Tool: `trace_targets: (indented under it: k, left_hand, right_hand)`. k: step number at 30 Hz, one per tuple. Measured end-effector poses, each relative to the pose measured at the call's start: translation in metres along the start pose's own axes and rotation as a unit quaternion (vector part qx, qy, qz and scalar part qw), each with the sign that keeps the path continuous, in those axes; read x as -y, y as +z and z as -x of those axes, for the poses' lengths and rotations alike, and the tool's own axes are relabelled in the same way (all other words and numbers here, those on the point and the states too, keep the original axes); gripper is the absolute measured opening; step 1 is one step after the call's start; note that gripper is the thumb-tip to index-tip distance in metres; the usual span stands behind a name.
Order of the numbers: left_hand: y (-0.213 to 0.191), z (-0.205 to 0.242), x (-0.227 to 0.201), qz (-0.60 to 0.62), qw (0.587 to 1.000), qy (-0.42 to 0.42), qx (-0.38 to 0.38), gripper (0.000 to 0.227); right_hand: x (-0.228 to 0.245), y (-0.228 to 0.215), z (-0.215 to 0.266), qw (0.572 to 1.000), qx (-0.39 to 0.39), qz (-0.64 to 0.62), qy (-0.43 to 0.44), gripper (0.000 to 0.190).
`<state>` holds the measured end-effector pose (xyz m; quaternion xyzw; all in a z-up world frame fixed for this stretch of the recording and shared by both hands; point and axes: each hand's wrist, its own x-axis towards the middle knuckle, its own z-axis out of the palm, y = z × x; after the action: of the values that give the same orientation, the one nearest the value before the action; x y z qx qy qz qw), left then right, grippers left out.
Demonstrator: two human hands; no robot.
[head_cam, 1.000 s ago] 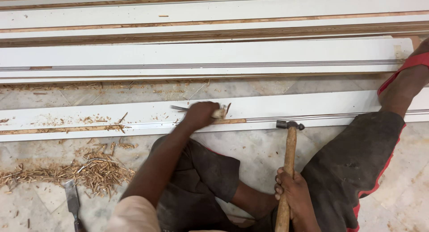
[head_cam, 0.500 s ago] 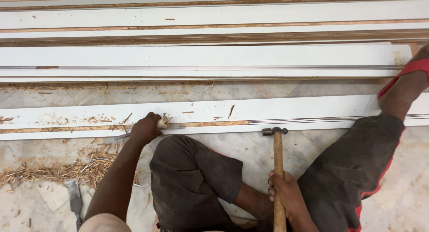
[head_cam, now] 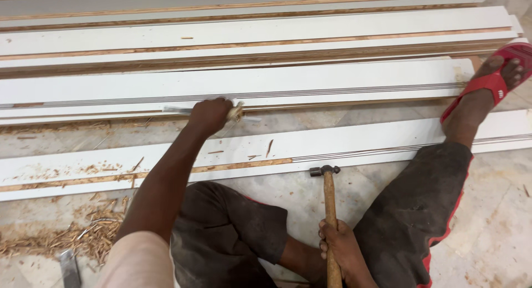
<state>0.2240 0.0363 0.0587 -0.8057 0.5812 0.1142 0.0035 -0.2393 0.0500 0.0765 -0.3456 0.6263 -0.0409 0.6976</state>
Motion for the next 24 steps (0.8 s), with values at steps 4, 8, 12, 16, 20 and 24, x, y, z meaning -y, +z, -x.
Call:
trace_targets:
  k: [4, 8, 12, 16, 20, 24]
  left_hand:
    - [-0.017, -0.057, -0.048, 0.000, 0.998, 0.034, -0.047, 0.025]
    - [0.014, -0.072, -0.104, 0.128, 0.992, -0.001, -0.002, 0.029]
    - [0.071, -0.036, -0.154, 0.058, 0.989, 0.121, 0.066, 0.051]
    - [0.098, -0.011, -0.176, 0.081, 0.987, 0.093, 0.103, 0.076]
    - [0.101, -0.013, -0.170, 0.070, 0.993, 0.075, 0.064, 0.073]
    - [0.094, -0.021, -0.147, 0.030, 0.995, 0.091, -0.028, 0.045]
  right_hand:
    - [0.009, 0.000, 0.004, 0.999, -0.008, 0.027, 0.027, 0.020]
    - [0.016, 0.001, 0.010, 1.000, -0.005, 0.018, 0.023, 0.022]
    - [0.017, 0.002, 0.018, 0.999, -0.018, 0.023, -0.030, 0.020]
    - [0.015, -0.003, 0.020, 0.997, -0.047, 0.020, -0.061, 0.020]
    - [0.012, -0.006, 0.014, 0.997, -0.051, 0.001, -0.059, 0.020]
    - [0.007, -0.006, 0.009, 0.997, -0.054, 0.008, -0.051, 0.019]
